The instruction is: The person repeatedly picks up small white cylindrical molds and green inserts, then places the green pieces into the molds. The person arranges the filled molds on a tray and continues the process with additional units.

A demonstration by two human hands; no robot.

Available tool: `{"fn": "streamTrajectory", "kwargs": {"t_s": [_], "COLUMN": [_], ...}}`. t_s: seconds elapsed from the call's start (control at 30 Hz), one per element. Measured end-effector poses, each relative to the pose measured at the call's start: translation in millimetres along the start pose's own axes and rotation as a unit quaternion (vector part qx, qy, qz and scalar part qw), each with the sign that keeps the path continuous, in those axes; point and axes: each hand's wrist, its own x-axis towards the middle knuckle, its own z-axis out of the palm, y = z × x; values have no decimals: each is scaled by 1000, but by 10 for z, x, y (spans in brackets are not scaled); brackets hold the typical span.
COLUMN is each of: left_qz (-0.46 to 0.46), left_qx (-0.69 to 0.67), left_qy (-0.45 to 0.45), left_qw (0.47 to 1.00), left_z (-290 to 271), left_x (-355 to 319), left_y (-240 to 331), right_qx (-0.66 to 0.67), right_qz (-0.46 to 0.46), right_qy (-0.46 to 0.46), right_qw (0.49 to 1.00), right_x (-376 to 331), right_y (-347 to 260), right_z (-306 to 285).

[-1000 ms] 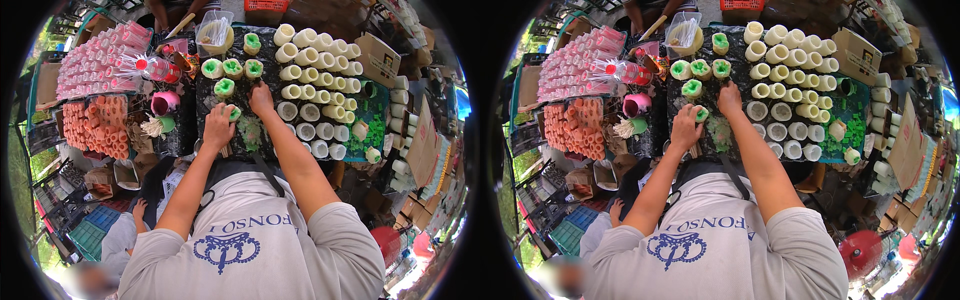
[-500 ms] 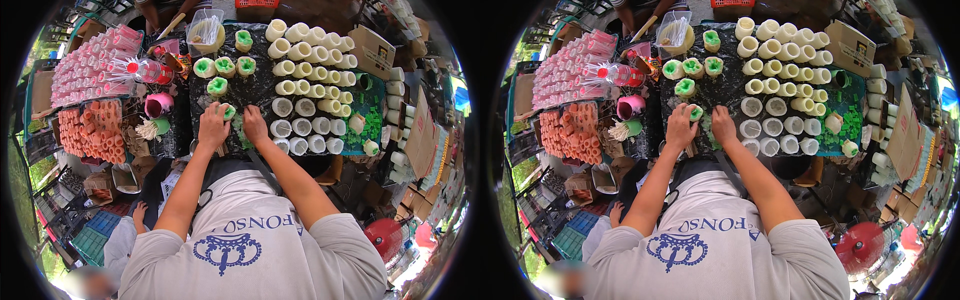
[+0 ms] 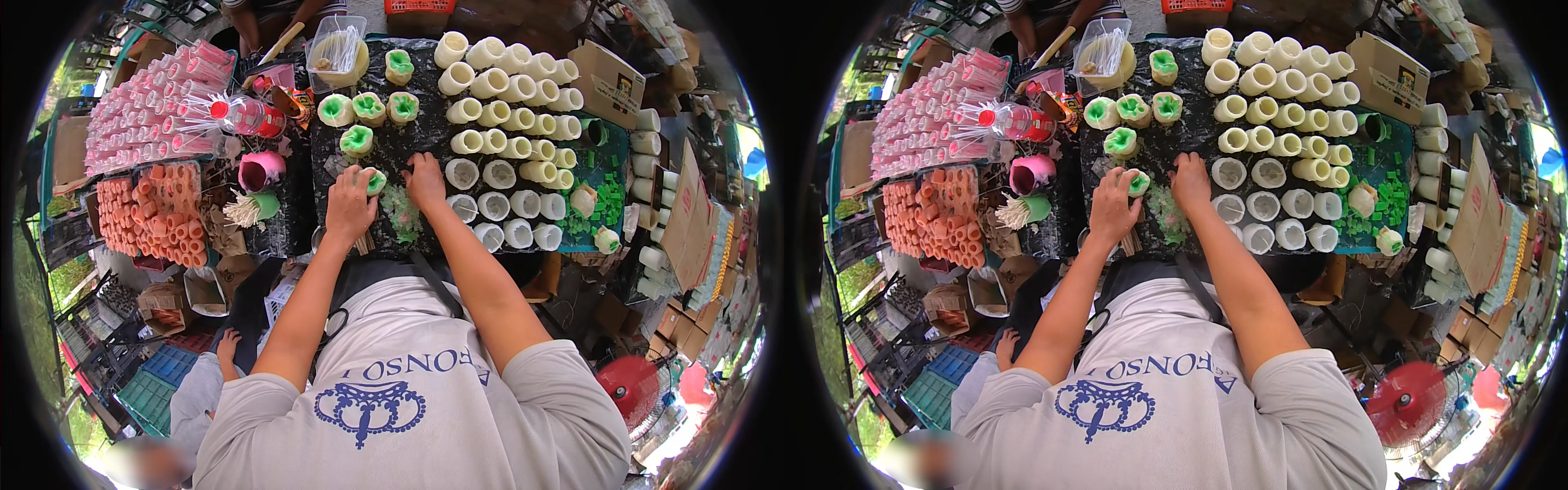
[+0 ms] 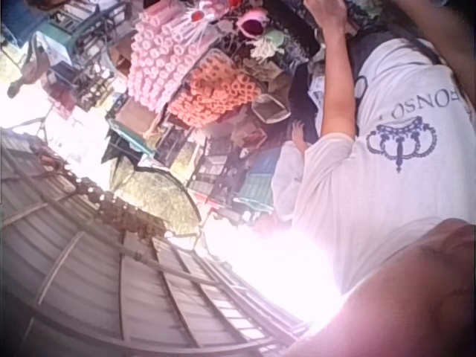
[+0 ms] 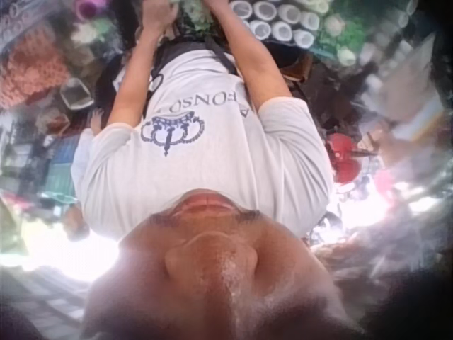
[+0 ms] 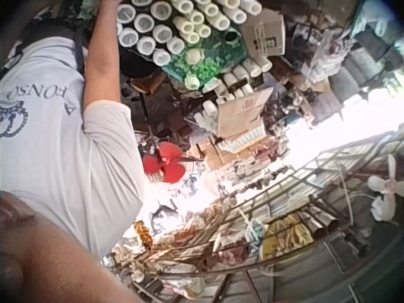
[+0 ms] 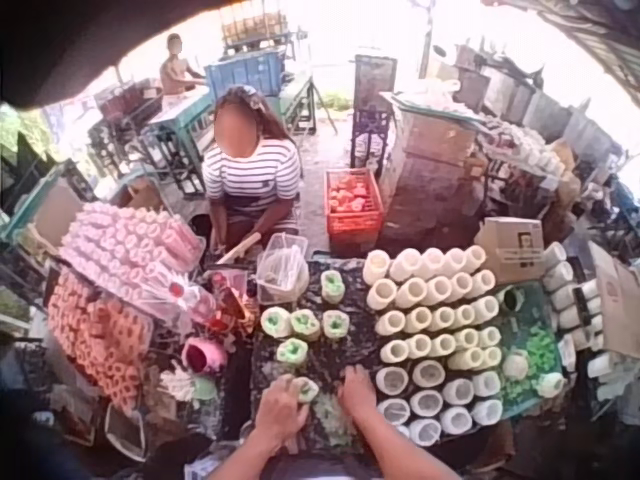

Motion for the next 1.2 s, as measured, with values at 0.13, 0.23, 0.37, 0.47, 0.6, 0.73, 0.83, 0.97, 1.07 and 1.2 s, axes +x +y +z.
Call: {"fn": "streamTrajectory", "kwargs": {"t_s": [0.13,0.23,0.37,0.47,0.6,0.73,0.83,0.97,1.07,1.2], "left_qz": [-1,-5,-6,-3,-1,-1,3,1,-4,-10], "left_qx": [0,4,3,2,8,2,-1,12,-5,-6], "left_qy": [4,-1,2,3,-2,-4,0,-7,-6,-5], "left_qw": [1000,1000,1000,1000,1000,1000,1000,1000,1000,1000], "left_z": [15,6,-3,-4,-3,-4,-9,-11,-26,-12], "left_x": [-5,-9,-4,-2,3,2,18,-1,5,-6], "left_y": [-8,-6,12,14,17,12,13,33,33,32], "right_qx": [2,-4,-12,4,-11,-23,-47,-69,-35,31], "right_qz": [10,18,-4,-16,-25,-34,-49,-62,-89,-27], "right_qy": [-61,-83,-45,0,-3,-21,-38,-63,-115,-87], "right_qw": [998,996,999,1000,1000,999,997,994,989,995], "right_x": [153,197,141,34,23,76,104,81,-149,-311], "right_y": [61,53,70,67,42,85,121,75,-3,-59], "right_z": [-63,-104,-62,-24,1,13,19,-45,-117,-227]}}
